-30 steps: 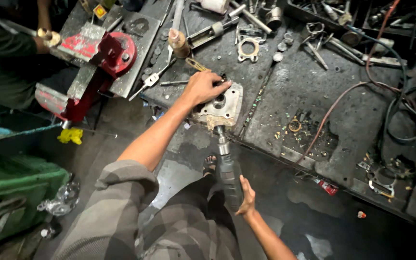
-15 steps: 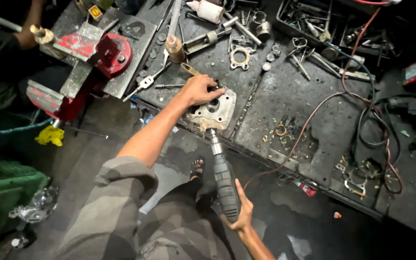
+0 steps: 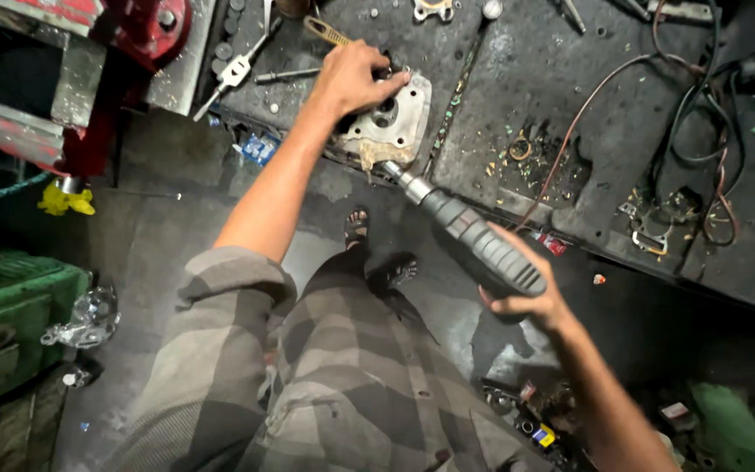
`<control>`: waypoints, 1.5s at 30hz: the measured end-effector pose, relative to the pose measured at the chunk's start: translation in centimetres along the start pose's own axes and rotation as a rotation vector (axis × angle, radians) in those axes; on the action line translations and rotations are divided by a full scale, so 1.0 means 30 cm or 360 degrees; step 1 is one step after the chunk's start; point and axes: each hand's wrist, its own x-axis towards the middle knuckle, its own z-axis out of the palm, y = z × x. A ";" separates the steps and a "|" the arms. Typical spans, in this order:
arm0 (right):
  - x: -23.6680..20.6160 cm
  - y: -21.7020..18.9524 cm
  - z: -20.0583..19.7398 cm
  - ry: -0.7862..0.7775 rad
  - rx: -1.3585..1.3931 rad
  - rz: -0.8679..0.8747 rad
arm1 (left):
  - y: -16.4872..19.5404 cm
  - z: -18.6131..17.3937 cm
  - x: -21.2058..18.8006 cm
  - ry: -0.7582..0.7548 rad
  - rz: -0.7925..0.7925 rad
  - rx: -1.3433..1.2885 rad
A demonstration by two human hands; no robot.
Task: The person holds a die grinder in their right hand and grinds the gasket surface of a motorcycle engine crankcase held steady with the left hand on a cluttered workbench. They reposition the crankcase several times to grind different areas, then set it down and pick up a small tool from the bench.
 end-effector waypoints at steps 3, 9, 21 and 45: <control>0.007 -0.016 -0.052 -0.0022 -0.0159 -0.0201 | 0.008 -0.006 0.001 0.0027 -0.0065 -0.0022; -0.110 0.077 -0.014 0.0133 0.0155 -0.0029 | 0.023 -0.018 0.008 -0.0057 -0.0183 -0.0047; -0.256 0.270 0.159 0.0358 -0.0130 -0.0460 | 0.110 -0.034 -0.060 0.0199 -0.0438 0.0115; -0.126 -0.381 0.113 0.0176 -0.0992 -0.0041 | 0.088 -0.030 -0.049 0.0100 -0.0579 0.0089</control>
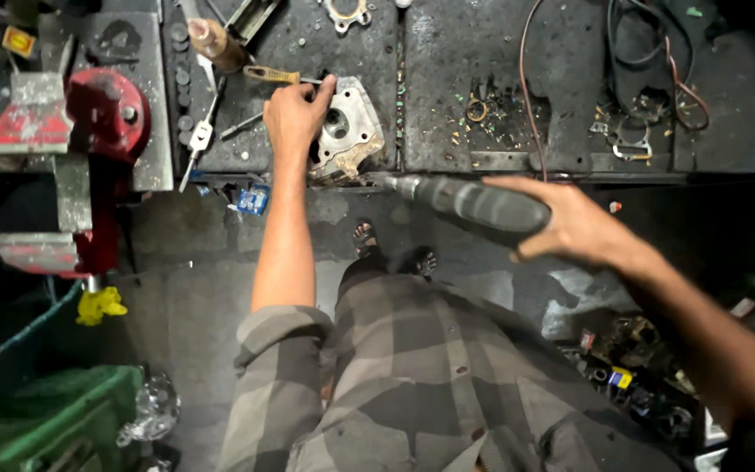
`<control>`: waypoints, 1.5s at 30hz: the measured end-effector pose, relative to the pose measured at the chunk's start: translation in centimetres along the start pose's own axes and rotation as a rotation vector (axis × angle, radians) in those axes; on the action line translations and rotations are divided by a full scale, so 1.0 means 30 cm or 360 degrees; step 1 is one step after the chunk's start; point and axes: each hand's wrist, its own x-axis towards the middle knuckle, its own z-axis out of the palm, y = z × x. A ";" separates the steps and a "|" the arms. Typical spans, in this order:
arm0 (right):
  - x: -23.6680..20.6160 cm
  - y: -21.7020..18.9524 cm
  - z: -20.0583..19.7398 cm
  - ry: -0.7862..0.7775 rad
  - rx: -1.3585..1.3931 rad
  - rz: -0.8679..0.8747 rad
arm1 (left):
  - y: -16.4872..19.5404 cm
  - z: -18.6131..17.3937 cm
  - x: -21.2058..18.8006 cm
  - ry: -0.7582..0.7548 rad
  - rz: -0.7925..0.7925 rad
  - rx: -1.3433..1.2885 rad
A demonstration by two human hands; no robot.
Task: The person holds a die grinder in their right hand and grinds the gasket surface of a motorcycle engine crankcase held steady with the left hand on a cluttered workbench. They reposition the crankcase several times to grind different areas, then set it down and pick up a small tool from the bench.
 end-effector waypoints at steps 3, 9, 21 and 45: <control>-0.104 0.223 0.071 0.0061 0.0345 0.0036 | -0.002 0.007 0.006 -0.0042 -0.0062 0.0009; -0.158 0.529 0.342 0.0410 0.0599 -0.0307 | -0.016 0.026 0.005 0.0075 0.0119 0.0033; 0.003 0.692 0.582 0.0738 0.1439 -0.0756 | 0.027 0.008 -0.004 0.0034 -0.0004 0.0071; 0.028 0.680 0.617 0.0661 0.0657 -0.0622 | 0.058 -0.034 -0.019 0.0013 -0.0016 0.0014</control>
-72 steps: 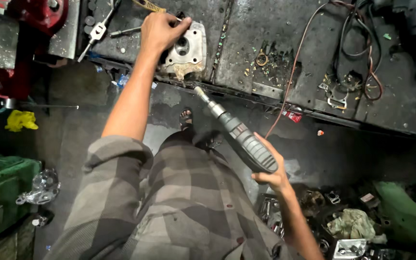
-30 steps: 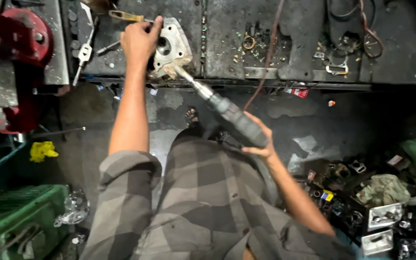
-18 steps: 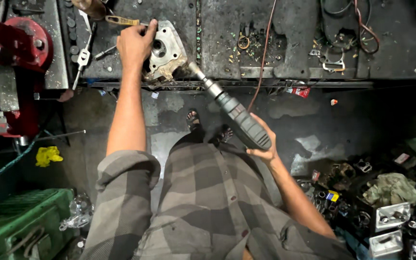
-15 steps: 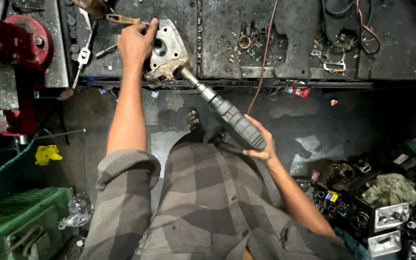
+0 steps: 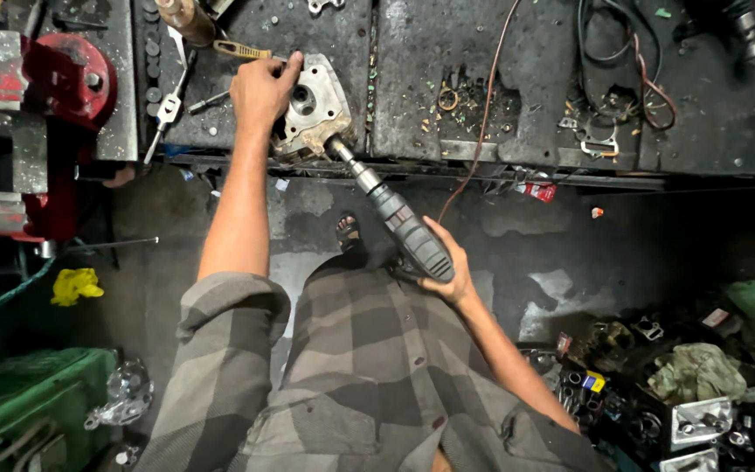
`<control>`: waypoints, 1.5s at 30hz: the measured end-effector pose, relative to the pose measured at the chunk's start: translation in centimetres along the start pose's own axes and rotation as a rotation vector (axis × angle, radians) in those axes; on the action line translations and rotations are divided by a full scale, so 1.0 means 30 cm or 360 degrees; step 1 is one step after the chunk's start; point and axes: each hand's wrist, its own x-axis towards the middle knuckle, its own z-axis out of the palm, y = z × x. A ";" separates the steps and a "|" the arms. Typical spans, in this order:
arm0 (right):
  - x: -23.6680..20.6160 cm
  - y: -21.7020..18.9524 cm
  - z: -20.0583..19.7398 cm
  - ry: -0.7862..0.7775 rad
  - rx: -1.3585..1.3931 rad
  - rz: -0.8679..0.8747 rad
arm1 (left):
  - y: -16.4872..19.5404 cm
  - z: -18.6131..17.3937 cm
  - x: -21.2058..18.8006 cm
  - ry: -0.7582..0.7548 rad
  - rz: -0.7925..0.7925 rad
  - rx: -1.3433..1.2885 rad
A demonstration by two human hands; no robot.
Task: The person holds a die grinder in their right hand and grinds the gasket surface of a motorcycle engine crankcase held steady with the left hand on a cluttered workbench. They reposition the crankcase several times to grind different areas, then set it down and pick up a small tool from the bench.
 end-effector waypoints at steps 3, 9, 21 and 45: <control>-0.011 0.009 0.025 0.0072 -0.0144 -0.0006 | 0.001 -0.005 -0.002 -0.0067 -0.0002 -0.0039; 0.027 -0.015 0.066 0.0069 -0.0002 0.0026 | 0.008 -0.019 0.001 -0.0068 0.0064 0.0030; -0.004 -0.055 0.086 0.0029 -0.0210 -0.0086 | -0.013 -0.014 0.004 -0.0087 -0.0004 -0.0088; 0.018 -0.026 0.059 0.0023 -0.0252 0.0010 | -0.050 0.006 0.030 0.0014 0.0047 -0.0078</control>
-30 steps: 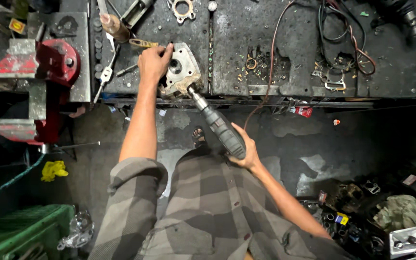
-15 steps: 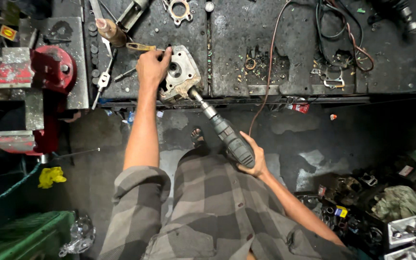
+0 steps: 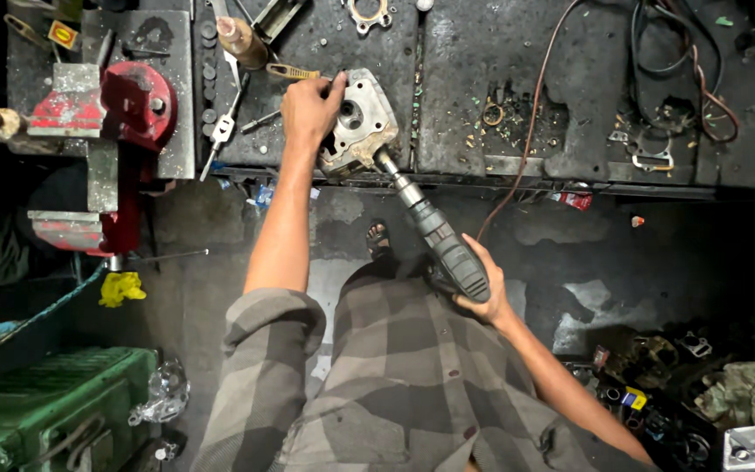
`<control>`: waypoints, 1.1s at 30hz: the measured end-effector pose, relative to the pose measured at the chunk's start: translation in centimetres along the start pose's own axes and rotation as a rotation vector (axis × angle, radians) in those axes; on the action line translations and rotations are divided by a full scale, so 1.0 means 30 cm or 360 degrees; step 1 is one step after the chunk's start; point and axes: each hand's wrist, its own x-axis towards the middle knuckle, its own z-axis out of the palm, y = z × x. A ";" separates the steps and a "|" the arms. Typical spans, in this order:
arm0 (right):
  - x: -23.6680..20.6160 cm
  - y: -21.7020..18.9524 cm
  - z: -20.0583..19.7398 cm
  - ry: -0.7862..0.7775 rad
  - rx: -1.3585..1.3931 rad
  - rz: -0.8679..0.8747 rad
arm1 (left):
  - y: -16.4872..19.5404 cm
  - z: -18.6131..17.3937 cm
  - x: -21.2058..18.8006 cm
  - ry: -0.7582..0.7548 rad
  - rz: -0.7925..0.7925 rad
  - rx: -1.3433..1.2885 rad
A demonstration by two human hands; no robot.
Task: The person holds a die grinder in their right hand and grinds the gasket surface of a motorcycle engine crankcase held steady with the left hand on a cluttered workbench. They reposition the crankcase several times to grind different areas, then set it down and pick up a small tool from the bench.
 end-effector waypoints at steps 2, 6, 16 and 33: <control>0.005 -0.012 -0.020 -0.0036 0.0010 -0.0004 | 0.005 -0.003 -0.001 -0.0003 0.0008 0.0010; 0.036 -0.040 -0.080 -0.0151 0.0119 0.0023 | 0.025 0.001 -0.005 0.0036 0.0067 0.0104; 0.108 -0.077 -0.196 -0.0364 0.0453 0.0143 | 0.046 0.009 -0.015 0.0146 0.0225 0.0171; 0.042 0.062 -0.156 -0.0178 0.1445 0.0507 | 0.085 -0.025 -0.030 0.0104 0.0309 0.0303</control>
